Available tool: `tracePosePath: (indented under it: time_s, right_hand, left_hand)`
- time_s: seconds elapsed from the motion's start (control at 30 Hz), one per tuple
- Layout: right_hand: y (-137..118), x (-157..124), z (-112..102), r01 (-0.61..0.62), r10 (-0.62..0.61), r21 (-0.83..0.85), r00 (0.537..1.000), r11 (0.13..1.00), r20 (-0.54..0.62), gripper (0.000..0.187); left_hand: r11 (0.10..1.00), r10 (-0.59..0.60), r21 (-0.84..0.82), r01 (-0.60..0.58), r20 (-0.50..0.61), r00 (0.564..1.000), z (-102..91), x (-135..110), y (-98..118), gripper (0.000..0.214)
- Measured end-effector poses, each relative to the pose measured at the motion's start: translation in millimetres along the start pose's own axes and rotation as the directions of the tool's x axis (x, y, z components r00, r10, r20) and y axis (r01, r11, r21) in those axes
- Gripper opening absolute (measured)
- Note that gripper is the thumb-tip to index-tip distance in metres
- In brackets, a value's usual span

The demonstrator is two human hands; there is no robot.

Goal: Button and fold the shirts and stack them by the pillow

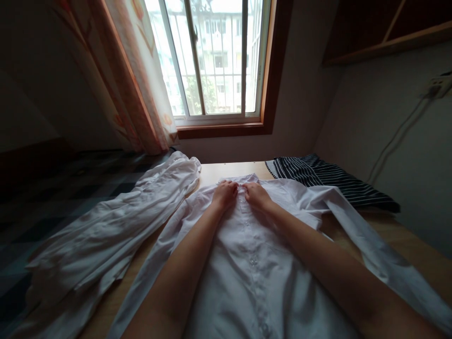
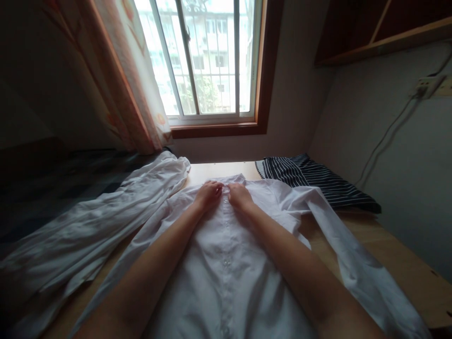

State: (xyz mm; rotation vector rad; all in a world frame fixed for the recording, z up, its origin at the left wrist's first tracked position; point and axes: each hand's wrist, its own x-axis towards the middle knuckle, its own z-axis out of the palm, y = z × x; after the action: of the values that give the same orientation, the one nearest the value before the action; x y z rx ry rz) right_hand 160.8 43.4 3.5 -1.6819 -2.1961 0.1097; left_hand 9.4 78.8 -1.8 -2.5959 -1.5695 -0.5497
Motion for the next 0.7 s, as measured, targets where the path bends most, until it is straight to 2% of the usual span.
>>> tracePosePath:
  time_s: [0.13,0.23,0.47,0.7]
  right_hand:
    - [4.9,4.5,11.7,-0.037,0.038,0.004,0.999,0.999,-0.036,0.036]
    - [5.5,1.9,17.0,-0.031,0.031,0.004,0.997,1.0,-0.068,0.036]
    - [4.1,3.8,14.5,-0.075,0.075,0.012,0.996,0.997,-0.041,0.035]
    - [-0.1,-1.3,10.9,-0.101,0.099,-0.112,0.995,0.989,-0.023,0.042]
  left_hand:
    - [0.994,-0.112,0.011,0.112,0.008,0.994,-1.3,10.4,8.5,0.025]
    - [0.988,-0.152,-0.017,0.152,0.013,0.988,-2.5,15.3,8.3,0.022]
    - [0.99,-0.133,-0.038,0.135,0.045,0.99,-7.0,15.5,-0.1,0.022]
    - [0.995,-0.099,0.024,0.1,-0.008,0.995,0.8,15.5,1.5,0.024]
